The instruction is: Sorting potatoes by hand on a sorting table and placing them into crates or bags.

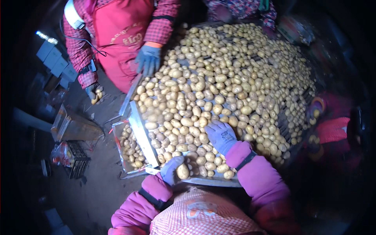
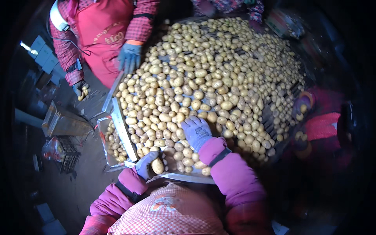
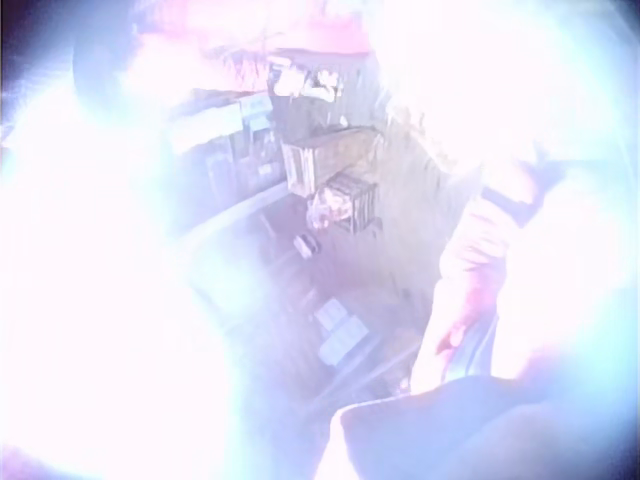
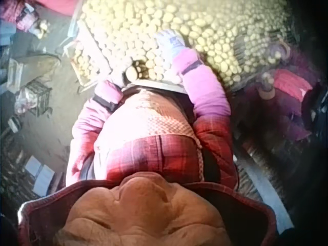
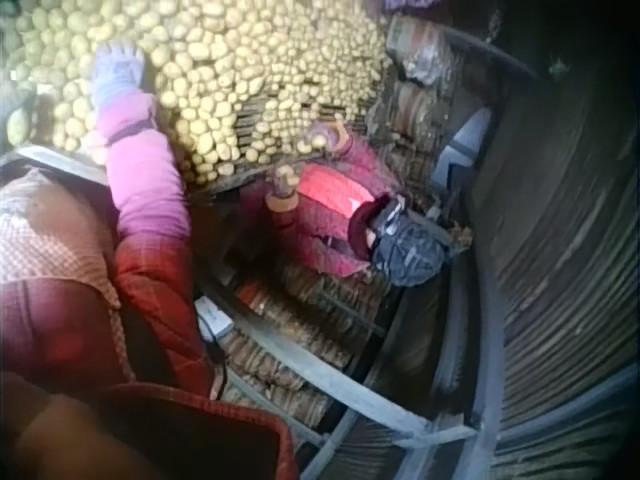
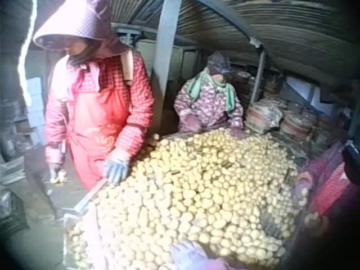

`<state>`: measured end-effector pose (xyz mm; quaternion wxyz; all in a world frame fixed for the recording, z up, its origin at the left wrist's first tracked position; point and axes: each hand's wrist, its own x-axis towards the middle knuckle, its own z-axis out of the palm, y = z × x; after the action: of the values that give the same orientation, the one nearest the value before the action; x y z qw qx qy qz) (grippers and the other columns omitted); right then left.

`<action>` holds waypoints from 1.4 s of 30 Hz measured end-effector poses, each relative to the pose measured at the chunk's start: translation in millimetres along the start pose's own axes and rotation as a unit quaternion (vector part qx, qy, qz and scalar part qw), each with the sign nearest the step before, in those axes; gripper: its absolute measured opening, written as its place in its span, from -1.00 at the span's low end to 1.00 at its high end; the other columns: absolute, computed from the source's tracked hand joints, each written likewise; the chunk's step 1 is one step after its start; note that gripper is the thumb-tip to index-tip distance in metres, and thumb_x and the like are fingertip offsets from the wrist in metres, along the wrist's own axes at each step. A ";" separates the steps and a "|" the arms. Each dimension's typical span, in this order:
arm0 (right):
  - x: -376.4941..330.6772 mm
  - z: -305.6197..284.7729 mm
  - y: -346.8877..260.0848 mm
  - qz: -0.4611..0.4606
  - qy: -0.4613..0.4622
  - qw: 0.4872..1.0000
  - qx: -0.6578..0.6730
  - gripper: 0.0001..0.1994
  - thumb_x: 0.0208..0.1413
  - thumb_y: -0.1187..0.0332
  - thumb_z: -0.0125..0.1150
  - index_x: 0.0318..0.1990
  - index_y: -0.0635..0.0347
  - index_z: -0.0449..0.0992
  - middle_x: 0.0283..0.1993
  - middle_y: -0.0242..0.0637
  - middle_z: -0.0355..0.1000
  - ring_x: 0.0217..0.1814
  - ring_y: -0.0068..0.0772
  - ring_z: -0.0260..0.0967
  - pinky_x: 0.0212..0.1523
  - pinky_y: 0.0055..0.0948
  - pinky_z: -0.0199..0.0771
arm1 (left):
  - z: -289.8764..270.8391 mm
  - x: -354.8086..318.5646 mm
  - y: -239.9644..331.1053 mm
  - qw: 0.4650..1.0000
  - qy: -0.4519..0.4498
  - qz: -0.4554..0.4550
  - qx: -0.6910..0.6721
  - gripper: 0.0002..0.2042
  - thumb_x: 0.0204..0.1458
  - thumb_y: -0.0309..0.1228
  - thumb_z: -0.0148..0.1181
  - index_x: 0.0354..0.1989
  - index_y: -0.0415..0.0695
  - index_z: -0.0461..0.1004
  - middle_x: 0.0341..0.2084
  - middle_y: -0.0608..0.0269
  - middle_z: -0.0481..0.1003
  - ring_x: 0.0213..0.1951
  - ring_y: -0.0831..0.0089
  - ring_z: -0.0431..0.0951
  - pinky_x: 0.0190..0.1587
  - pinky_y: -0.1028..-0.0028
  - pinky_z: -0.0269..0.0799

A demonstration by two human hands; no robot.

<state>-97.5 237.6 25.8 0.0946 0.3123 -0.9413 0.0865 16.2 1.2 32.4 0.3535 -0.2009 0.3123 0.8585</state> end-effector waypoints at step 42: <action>-145.2 10.2 -44.8 0.429 -0.198 0.879 0.065 -0.63 0.06 0.33 0.03 0.06 0.08 0.29 -0.12 0.02 0.44 -0.14 0.02 0.49 -0.18 -0.04 0.46 | -60.7 13.7 -10.1 0.986 -0.001 0.011 0.163 -0.38 0.23 0.14 -0.29 0.04 -0.23 0.34 -0.30 0.05 0.48 -0.49 0.23 0.51 -0.55 0.35 0.45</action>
<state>42.6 283.0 -13.1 -0.1608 -0.1060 -0.9745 0.1155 22.0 -27.7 -23.3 0.3720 -0.1362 0.4504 0.8001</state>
